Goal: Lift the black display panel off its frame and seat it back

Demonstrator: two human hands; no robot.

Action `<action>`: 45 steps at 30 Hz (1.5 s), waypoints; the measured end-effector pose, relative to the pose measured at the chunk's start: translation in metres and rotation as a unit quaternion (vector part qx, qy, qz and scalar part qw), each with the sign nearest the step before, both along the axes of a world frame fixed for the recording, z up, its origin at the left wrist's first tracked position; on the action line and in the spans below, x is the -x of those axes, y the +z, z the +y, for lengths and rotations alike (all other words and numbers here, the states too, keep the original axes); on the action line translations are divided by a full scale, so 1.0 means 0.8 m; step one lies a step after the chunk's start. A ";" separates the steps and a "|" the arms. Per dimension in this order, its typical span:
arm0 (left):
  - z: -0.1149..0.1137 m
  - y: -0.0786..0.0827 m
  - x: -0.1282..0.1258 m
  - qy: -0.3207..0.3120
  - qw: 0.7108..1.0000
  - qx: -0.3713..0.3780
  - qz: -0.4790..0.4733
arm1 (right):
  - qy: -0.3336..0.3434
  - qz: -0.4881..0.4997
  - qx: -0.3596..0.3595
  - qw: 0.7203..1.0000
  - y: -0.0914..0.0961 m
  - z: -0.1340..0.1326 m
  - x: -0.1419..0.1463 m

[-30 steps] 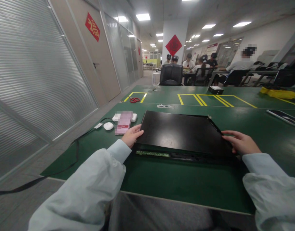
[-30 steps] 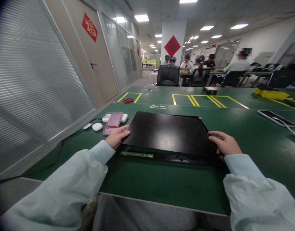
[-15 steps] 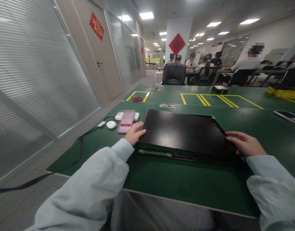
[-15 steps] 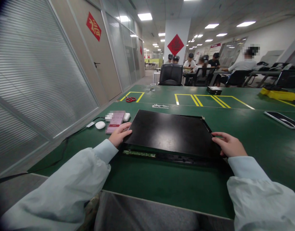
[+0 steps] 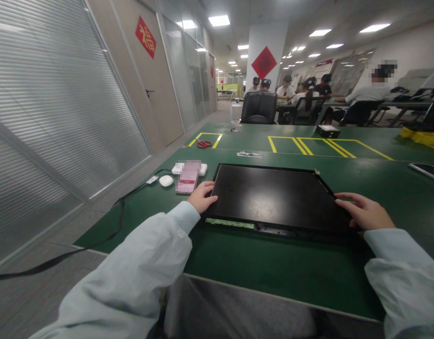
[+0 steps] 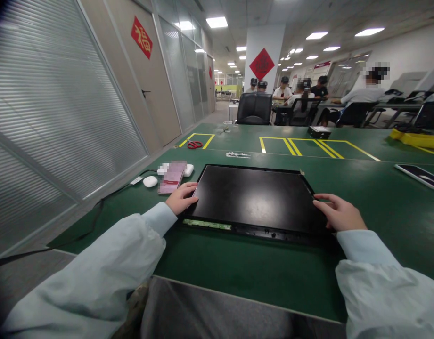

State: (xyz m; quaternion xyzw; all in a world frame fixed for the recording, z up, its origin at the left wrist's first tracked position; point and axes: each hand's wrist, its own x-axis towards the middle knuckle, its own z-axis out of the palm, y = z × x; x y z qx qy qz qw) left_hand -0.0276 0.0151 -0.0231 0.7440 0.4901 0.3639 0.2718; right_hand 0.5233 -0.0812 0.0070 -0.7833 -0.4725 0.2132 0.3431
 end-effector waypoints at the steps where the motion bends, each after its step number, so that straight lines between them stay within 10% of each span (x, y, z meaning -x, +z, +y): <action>1: -0.001 0.000 0.000 0.000 1.000 -0.004 0.011 | 0.001 -0.009 -0.014 1.000 0.001 -0.003 0.004; 45: -0.002 0.001 0.000 0.015 0.999 0.010 0.041 | 0.016 -0.078 -0.023 0.997 -0.006 0.010 -0.013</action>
